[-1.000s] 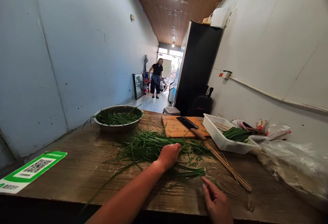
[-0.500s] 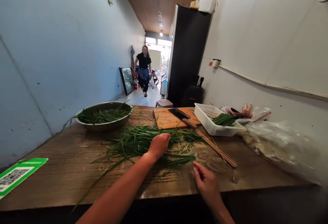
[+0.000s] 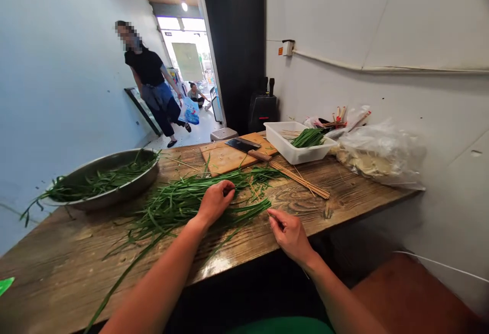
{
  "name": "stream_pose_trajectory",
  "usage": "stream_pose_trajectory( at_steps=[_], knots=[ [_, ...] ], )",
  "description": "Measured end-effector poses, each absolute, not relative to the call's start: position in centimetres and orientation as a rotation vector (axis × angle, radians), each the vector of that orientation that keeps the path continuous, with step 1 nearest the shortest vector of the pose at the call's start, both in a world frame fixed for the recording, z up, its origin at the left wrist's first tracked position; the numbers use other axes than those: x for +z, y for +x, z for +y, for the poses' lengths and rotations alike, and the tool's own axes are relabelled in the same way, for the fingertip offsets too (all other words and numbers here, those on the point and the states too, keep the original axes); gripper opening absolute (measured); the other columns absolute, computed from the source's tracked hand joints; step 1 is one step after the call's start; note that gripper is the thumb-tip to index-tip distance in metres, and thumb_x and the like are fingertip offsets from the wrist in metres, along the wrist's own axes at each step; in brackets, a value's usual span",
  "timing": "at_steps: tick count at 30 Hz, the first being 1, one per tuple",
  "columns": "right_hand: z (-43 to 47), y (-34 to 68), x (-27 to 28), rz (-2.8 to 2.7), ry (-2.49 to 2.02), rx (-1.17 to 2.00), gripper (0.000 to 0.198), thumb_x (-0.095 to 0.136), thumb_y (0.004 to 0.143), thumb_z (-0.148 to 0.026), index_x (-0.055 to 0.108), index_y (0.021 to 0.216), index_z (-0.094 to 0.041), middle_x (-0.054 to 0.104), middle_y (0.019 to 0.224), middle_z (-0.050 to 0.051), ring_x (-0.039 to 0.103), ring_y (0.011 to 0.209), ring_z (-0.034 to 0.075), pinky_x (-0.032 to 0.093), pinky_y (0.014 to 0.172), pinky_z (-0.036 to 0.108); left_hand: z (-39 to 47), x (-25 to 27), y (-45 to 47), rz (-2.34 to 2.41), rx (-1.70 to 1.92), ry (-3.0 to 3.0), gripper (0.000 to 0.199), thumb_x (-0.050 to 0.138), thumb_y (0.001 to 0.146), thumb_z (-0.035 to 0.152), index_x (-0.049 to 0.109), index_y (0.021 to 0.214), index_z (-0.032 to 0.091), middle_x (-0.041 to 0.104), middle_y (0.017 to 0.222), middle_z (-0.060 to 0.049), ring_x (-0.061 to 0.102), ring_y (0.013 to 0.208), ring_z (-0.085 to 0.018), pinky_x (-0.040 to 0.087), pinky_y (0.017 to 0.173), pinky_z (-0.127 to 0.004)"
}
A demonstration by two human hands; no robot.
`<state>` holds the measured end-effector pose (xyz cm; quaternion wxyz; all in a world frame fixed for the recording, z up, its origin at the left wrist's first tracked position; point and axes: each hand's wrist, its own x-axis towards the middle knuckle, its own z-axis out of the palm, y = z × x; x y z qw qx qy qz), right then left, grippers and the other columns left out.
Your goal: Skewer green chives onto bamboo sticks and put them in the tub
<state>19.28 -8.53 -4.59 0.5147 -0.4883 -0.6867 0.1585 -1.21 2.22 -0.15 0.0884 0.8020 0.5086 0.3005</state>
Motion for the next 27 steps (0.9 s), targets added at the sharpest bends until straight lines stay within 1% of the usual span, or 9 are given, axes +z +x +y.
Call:
stream_pose_trajectory(
  at_steps=[2,5,11,13,15,18,21,24,27],
  knots=[
    [-8.4,19.4,-4.8,-1.667,-1.169,0.384,0.027,0.045,0.08,-0.02,0.063,0.1,-0.018,0.068,0.091,0.007,0.064,0.081,0.019,0.052,0.07,0.029,2.0,0.2,-1.1,1.5,0.89,2.384,0.017,0.048,0.075,0.029,0.06,0.077,0.017,0.062,0.07,-0.001,0.054,0.064,-0.013,0.04,0.062,-0.024],
    [-8.3,19.5,-4.8,-1.668,-1.183,0.396,0.027,0.045,0.08,-0.02,0.063,0.1,-0.018,0.069,0.089,0.007,0.065,0.078,0.018,0.052,0.069,0.029,1.8,0.6,-0.9,1.465,0.868,2.398,0.024,0.046,0.076,0.034,0.061,0.075,0.016,0.062,0.071,-0.002,0.054,0.065,-0.013,0.039,0.063,-0.024],
    [-8.3,19.5,-4.2,-1.671,-1.197,0.379,0.026,0.047,0.079,-0.018,0.063,0.099,-0.018,0.068,0.09,0.006,0.064,0.079,0.017,0.051,0.07,0.026,1.9,0.1,-0.4,1.444,0.672,2.501,0.032,0.038,0.08,0.04,0.061,0.078,0.017,0.062,0.069,-0.003,0.054,0.063,-0.015,0.038,0.06,-0.024],
    [-8.3,19.5,-4.1,-1.675,-1.211,0.373,0.026,0.047,0.079,-0.018,0.063,0.099,-0.018,0.068,0.089,0.005,0.064,0.078,0.016,0.051,0.069,0.025,2.1,-0.2,-0.4,1.453,0.639,2.487,0.033,0.039,0.079,0.04,0.062,0.085,0.018,0.064,0.075,-0.003,0.056,0.068,-0.017,0.039,0.062,-0.025],
    [-8.3,19.4,-4.1,-1.674,-1.225,0.37,0.026,0.047,0.079,-0.018,0.063,0.099,-0.018,0.069,0.088,0.005,0.064,0.076,0.016,0.051,0.068,0.025,2.3,-0.5,-0.4,1.451,0.636,2.455,0.034,0.041,0.078,0.04,0.063,0.092,0.019,0.066,0.083,-0.004,0.058,0.075,-0.018,0.041,0.069,-0.026],
    [-8.4,19.4,-4.2,-1.665,-1.251,0.376,0.026,0.047,0.079,-0.019,0.063,0.099,-0.017,0.068,0.089,0.006,0.064,0.077,0.016,0.051,0.069,0.025,2.2,-0.6,-0.3,1.415,0.679,2.421,0.034,0.041,0.078,0.038,0.066,0.091,0.019,0.067,0.089,-0.004,0.059,0.082,-0.019,0.041,0.075,-0.026],
    [-8.4,19.3,-4.2,-1.67,-1.276,0.389,0.026,0.047,0.08,-0.02,0.063,0.1,-0.017,0.068,0.092,0.006,0.064,0.078,0.016,0.051,0.071,0.026,2.1,-0.7,-0.1,1.384,0.724,2.389,0.032,0.041,0.077,0.036,0.067,0.086,0.019,0.067,0.083,-0.004,0.06,0.077,-0.019,0.041,0.071,-0.026],
    [-8.3,19.2,-4.3,-1.673,-1.293,0.388,0.026,0.047,0.08,-0.021,0.063,0.1,-0.017,0.068,0.092,0.006,0.065,0.077,0.016,0.051,0.068,0.026,2.0,-0.8,0.0,1.36,0.758,2.376,0.03,0.042,0.076,0.035,0.067,0.084,0.019,0.068,0.08,-0.004,0.059,0.074,-0.018,0.041,0.068,-0.025],
    [-8.3,19.1,-4.1,-1.673,-1.303,0.379,0.026,0.046,0.08,-0.02,0.064,0.1,-0.018,0.068,0.091,0.005,0.064,0.078,0.017,0.051,0.069,0.026,1.9,-0.7,0.1,1.33,0.778,2.357,0.028,0.041,0.076,0.034,0.065,0.079,0.019,0.066,0.074,-0.002,0.058,0.069,-0.017,0.039,0.064,-0.024]
  ],
)
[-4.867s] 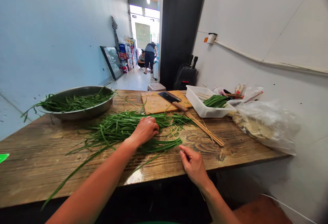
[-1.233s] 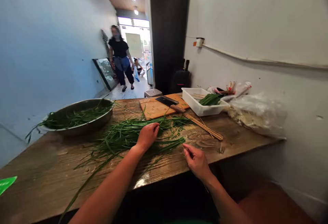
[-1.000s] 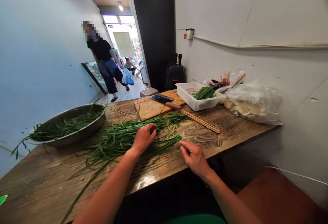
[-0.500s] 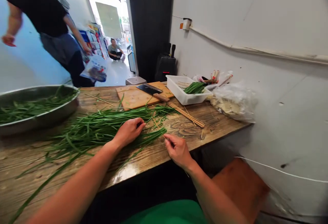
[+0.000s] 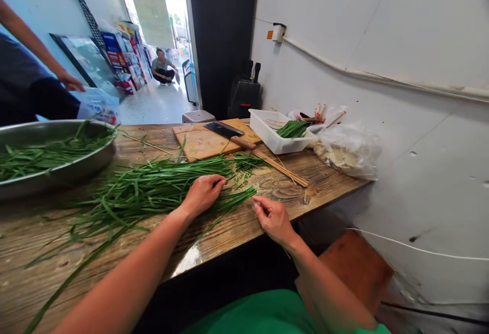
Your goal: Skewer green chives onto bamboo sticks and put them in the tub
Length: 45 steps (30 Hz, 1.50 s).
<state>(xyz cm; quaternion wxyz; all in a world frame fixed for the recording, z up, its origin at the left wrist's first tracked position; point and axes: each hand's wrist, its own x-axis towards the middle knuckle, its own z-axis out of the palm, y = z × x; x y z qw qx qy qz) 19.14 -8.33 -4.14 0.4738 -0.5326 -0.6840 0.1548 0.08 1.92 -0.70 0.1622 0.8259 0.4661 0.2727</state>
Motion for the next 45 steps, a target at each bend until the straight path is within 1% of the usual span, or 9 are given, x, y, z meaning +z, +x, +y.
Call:
stream_pose_trajectory(
  at_steps=[8,14,19,24,26,30,34,40,45],
  knots=[
    [-8.3,19.1,-4.2,-1.679,-1.293,0.355,0.026,0.047,0.079,-0.02,0.065,0.098,-0.017,0.068,0.092,0.006,0.064,0.082,0.018,0.051,0.072,0.028,1.8,-0.4,0.1,1.276,0.793,2.314,0.033,0.036,0.08,0.035,0.061,0.069,0.016,0.053,0.055,0.001,0.047,0.055,-0.012,0.033,0.054,-0.022],
    [-8.3,19.1,-4.4,-1.68,-1.254,0.369,0.026,0.047,0.079,-0.02,0.065,0.097,-0.018,0.068,0.092,0.007,0.064,0.085,0.019,0.051,0.075,0.03,1.5,-0.4,-0.3,1.249,0.827,2.239,0.035,0.044,0.077,0.046,0.062,0.073,0.015,0.053,0.059,0.002,0.044,0.057,-0.01,0.032,0.054,-0.021],
    [-8.2,19.2,-4.5,-1.68,-1.239,0.382,0.025,0.047,0.079,-0.02,0.065,0.097,-0.018,0.069,0.092,0.007,0.064,0.084,0.019,0.052,0.074,0.03,1.8,-0.7,-0.3,1.266,0.796,2.265,0.044,0.033,0.083,0.044,0.055,0.058,0.015,0.044,0.05,0.003,0.039,0.05,-0.009,0.031,0.051,-0.021],
    [-8.2,19.1,-4.5,-1.663,-1.246,0.375,0.025,0.047,0.079,-0.02,0.065,0.097,-0.018,0.069,0.091,0.007,0.065,0.082,0.019,0.052,0.072,0.03,1.8,0.3,-0.6,1.212,1.067,2.304,0.035,0.038,0.082,0.042,0.062,0.077,0.016,0.06,0.077,-0.004,0.051,0.072,-0.014,0.038,0.067,-0.023],
    [-8.2,19.1,-4.5,-1.664,-1.249,0.371,0.025,0.047,0.079,-0.02,0.065,0.097,-0.019,0.069,0.09,0.006,0.065,0.081,0.019,0.052,0.072,0.03,1.7,0.6,-0.7,1.251,1.102,2.258,0.036,0.038,0.082,0.043,0.062,0.078,0.017,0.06,0.073,-0.003,0.051,0.067,-0.013,0.038,0.065,-0.023],
    [-8.2,19.1,-4.4,-1.669,-1.25,0.363,0.025,0.047,0.079,-0.02,0.065,0.097,-0.018,0.069,0.089,0.006,0.065,0.081,0.019,0.052,0.071,0.03,1.9,0.2,-0.6,1.301,0.979,2.201,0.037,0.036,0.082,0.044,0.058,0.072,0.017,0.048,0.052,0.003,0.044,0.051,-0.01,0.034,0.053,-0.021],
    [-8.3,19.1,-4.2,-1.663,-1.258,0.365,0.026,0.047,0.079,-0.02,0.065,0.097,-0.017,0.069,0.09,0.007,0.065,0.082,0.019,0.052,0.073,0.029,2.2,-0.4,-0.4,1.296,0.985,2.1,0.03,0.037,0.082,0.04,0.048,0.098,0.017,0.048,0.055,0.005,0.042,0.05,-0.01,0.033,0.052,-0.022],
    [-8.3,18.9,-4.3,-1.67,-1.217,0.344,0.026,0.046,0.079,-0.021,0.065,0.097,-0.018,0.069,0.089,0.006,0.065,0.078,0.019,0.053,0.069,0.03,2.1,-0.5,-0.6,1.204,1.04,2.091,0.02,0.038,0.081,0.035,0.045,0.088,0.018,0.052,0.066,0.002,0.047,0.061,-0.011,0.037,0.061,-0.024],
    [-8.2,18.8,-4.5,-1.674,-1.188,0.342,0.026,0.045,0.081,-0.022,0.065,0.097,-0.019,0.069,0.087,0.006,0.066,0.075,0.019,0.054,0.067,0.03,2.2,-1.3,-0.5,1.147,0.997,1.947,0.022,0.037,0.082,0.037,0.038,0.094,0.019,0.05,0.064,0.005,0.044,0.051,-0.008,0.037,0.052,-0.022]
  ],
)
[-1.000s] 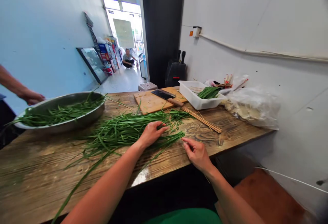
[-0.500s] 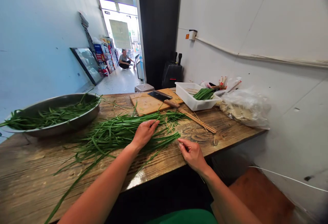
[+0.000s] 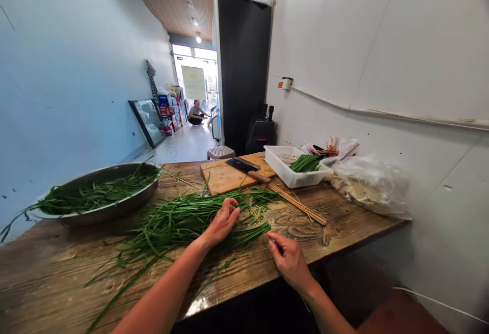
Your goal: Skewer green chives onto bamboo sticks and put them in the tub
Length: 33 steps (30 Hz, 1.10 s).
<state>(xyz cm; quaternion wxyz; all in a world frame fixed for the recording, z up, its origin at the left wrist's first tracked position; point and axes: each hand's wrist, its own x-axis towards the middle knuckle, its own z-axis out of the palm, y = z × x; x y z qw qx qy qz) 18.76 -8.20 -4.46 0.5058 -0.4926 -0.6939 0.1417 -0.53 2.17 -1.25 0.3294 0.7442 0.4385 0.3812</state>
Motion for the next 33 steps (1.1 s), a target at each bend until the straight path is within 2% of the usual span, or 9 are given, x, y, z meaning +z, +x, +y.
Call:
stream_pose_trajectory(
  at_steps=[5,10,16,23,33],
  knots=[
    [-8.2,18.8,-4.4,-1.667,-1.162,0.374,0.026,0.045,0.081,-0.021,0.064,0.098,-0.019,0.069,0.087,0.006,0.065,0.074,0.018,0.053,0.065,0.027,2.3,-1.2,-0.3,1.051,0.965,1.875,0.025,0.037,0.081,0.04,0.045,0.084,0.017,0.048,0.064,0.003,0.039,0.049,-0.007,0.034,0.047,-0.019],
    [-8.4,19.2,-4.4,-1.663,-1.2,0.406,0.026,0.045,0.08,-0.02,0.064,0.099,-0.018,0.069,0.085,0.006,0.065,0.074,0.018,0.052,0.065,0.028,2.5,-1.1,-0.3,1.047,0.984,1.926,0.023,0.041,0.08,0.038,0.047,0.082,0.016,0.047,0.063,0.004,0.038,0.052,-0.007,0.034,0.05,-0.019],
    [-8.4,19.4,-4.4,-1.649,-1.22,0.408,0.026,0.046,0.08,-0.02,0.064,0.099,-0.018,0.068,0.092,0.006,0.064,0.082,0.018,0.051,0.073,0.028,2.7,-1.4,-0.1,1.056,0.987,1.916,0.023,0.048,0.076,0.034,0.05,0.087,0.015,0.05,0.07,0.002,0.041,0.057,-0.007,0.036,0.054,-0.019],
    [-8.4,19.4,-4.6,-1.661,-1.192,0.42,0.025,0.048,0.079,-0.02,0.064,0.098,-0.018,0.069,0.092,0.006,0.065,0.082,0.018,0.052,0.073,0.028,2.2,-1.1,0.4,1.063,1.014,1.803,0.021,0.045,0.077,0.034,0.05,0.083,0.014,0.054,0.063,0.003,0.042,0.051,-0.007,0.034,0.051,-0.019],
    [-8.7,19.2,-4.3,-1.704,-1.226,0.452,0.027,0.047,0.08,-0.022,0.065,0.1,-0.016,0.068,0.094,0.008,0.064,0.086,0.02,0.051,0.077,0.03,1.8,-1.5,0.3,1.179,1.129,2.031,0.019,0.046,0.077,0.031,0.057,0.076,0.015,0.054,0.061,0.001,0.047,0.057,-0.01,0.038,0.057,-0.021]
  ],
)
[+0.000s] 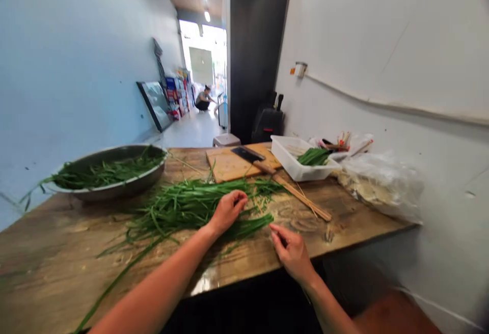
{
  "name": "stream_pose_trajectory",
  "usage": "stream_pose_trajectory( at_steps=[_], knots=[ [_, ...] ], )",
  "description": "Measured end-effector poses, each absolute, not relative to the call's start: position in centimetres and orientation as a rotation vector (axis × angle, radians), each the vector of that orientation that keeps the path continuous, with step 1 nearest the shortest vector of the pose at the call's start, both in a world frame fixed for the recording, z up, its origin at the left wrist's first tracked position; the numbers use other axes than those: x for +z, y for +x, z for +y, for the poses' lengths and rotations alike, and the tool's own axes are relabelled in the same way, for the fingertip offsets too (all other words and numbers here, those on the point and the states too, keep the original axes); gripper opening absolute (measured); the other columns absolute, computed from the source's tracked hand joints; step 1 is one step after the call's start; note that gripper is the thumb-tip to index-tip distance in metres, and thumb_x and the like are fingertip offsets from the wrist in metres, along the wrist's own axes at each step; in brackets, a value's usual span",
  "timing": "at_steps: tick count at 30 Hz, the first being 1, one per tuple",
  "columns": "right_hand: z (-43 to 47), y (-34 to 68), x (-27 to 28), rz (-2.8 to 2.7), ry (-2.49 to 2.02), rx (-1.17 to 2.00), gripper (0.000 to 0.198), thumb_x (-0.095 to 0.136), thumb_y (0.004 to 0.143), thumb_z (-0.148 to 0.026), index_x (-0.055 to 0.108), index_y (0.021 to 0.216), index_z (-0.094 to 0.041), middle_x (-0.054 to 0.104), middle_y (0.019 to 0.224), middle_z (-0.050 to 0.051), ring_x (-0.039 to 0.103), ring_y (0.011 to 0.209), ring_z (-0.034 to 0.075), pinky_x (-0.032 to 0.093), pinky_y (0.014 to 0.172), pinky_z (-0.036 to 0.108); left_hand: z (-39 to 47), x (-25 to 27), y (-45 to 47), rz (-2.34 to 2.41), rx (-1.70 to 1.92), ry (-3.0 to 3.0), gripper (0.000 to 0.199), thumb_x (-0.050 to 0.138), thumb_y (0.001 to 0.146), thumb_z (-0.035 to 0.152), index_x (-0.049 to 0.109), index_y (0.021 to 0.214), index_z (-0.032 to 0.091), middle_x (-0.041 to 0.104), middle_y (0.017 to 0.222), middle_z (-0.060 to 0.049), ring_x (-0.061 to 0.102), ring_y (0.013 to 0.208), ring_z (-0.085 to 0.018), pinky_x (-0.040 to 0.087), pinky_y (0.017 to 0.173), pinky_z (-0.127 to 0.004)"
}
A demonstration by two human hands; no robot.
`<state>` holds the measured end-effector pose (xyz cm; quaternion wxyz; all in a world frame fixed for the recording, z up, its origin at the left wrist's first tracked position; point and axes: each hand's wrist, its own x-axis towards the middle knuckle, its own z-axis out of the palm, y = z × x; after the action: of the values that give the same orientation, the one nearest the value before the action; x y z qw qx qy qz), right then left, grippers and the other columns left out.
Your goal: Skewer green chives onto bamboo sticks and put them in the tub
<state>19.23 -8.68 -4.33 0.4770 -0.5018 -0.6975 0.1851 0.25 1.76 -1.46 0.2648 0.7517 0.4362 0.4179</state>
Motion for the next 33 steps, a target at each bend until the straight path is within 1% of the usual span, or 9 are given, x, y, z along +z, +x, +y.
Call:
stream_pose_trajectory(
  at_steps=[3,8,12,16,17,20,21,26,33],
  knots=[
    [-8.3,19.0,-4.8,-1.691,-1.221,0.468,0.028,0.046,0.081,-0.024,0.065,0.1,-0.014,0.068,0.094,0.009,0.064,0.085,0.021,0.053,0.074,0.03,1.8,-1.4,-0.3,1.197,1.189,2.081,0.018,0.048,0.077,0.03,0.057,0.076,0.015,0.058,0.067,0.0,0.051,0.063,-0.011,0.04,0.061,-0.021],
    [-7.6,19.0,-5.3,-1.699,-1.18,0.465,0.028,0.047,0.08,-0.025,0.066,0.097,-0.014,0.068,0.092,0.011,0.065,0.085,0.022,0.053,0.074,0.03,1.6,-1.3,-1.0,1.256,1.288,2.237,0.02,0.045,0.08,0.032,0.059,0.08,0.018,0.062,0.077,-0.003,0.055,0.072,-0.014,0.043,0.069,-0.025],
    [-7.3,19.0,-5.4,-1.697,-1.158,0.48,0.027,0.048,0.08,-0.026,0.067,0.095,-0.014,0.068,0.092,0.011,0.065,0.084,0.023,0.053,0.074,0.031,1.8,-1.5,-1.3,1.256,1.394,2.321,0.022,0.044,0.082,0.031,0.062,0.081,0.018,0.064,0.079,-0.004,0.057,0.075,-0.015,0.043,0.072,-0.026],
    [-7.7,18.9,-5.1,-1.659,-1.183,0.501,0.027,0.048,0.08,-0.026,0.067,0.096,-0.016,0.068,0.092,0.01,0.065,0.084,0.021,0.054,0.073,0.031,1.8,-1.5,-1.1,1.325,1.439,2.205,0.022,0.047,0.08,0.031,0.064,0.081,0.017,0.066,0.078,-0.004,0.059,0.072,-0.014,0.045,0.069,-0.024],
    [-7.9,19.0,-5.0,-1.651,-1.19,0.493,0.026,0.048,0.08,-0.026,0.067,0.096,-0.017,0.069,0.091,0.009,0.065,0.083,0.021,0.054,0.073,0.032,1.8,-1.5,-0.9,1.345,1.431,2.159,0.023,0.047,0.079,0.032,0.064,0.08,0.016,0.066,0.076,-0.004,0.059,0.07,-0.014,0.045,0.066,-0.023],
    [-8.2,19.2,-4.6,-1.65,-1.183,0.517,0.025,0.05,0.079,-0.024,0.066,0.097,-0.019,0.068,0.092,0.007,0.064,0.085,0.02,0.053,0.074,0.033,1.9,-1.4,-0.3,1.36,1.367,2.059,0.026,0.046,0.079,0.034,0.063,0.075,0.015,0.063,0.061,-0.001,0.055,0.056,-0.011,0.042,0.058,-0.021],
    [-8.2,19.3,-4.5,-1.658,-1.182,0.539,0.025,0.05,0.079,-0.023,0.066,0.098,-0.018,0.069,0.092,0.007,0.064,0.084,0.02,0.053,0.074,0.033,2.0,-1.4,0.0,1.362,1.351,2.025,0.026,0.046,0.079,0.035,0.063,0.075,0.015,0.062,0.06,0.0,0.054,0.055,-0.011,0.042,0.057,-0.021],
    [-8.0,19.4,-4.4,-1.642,-1.186,0.553,0.024,0.051,0.079,-0.022,0.066,0.097,-0.019,0.068,0.095,0.007,0.064,0.087,0.02,0.052,0.077,0.033,2.3,-1.5,0.8,1.302,1.201,1.999,0.026,0.046,0.078,0.035,0.062,0.077,0.015,0.063,0.061,0.0,0.055,0.057,-0.01,0.042,0.058,-0.02],
    [-7.8,19.5,-4.7,-1.637,-1.191,0.582,0.025,0.051,0.078,-0.022,0.066,0.097,-0.019,0.068,0.095,0.006,0.064,0.087,0.02,0.051,0.078,0.031,1.9,-1.3,0.9,1.285,1.138,2.024,0.027,0.045,0.078,0.036,0.063,0.076,0.016,0.064,0.062,0.001,0.055,0.055,-0.01,0.042,0.056,-0.02]
  ],
)
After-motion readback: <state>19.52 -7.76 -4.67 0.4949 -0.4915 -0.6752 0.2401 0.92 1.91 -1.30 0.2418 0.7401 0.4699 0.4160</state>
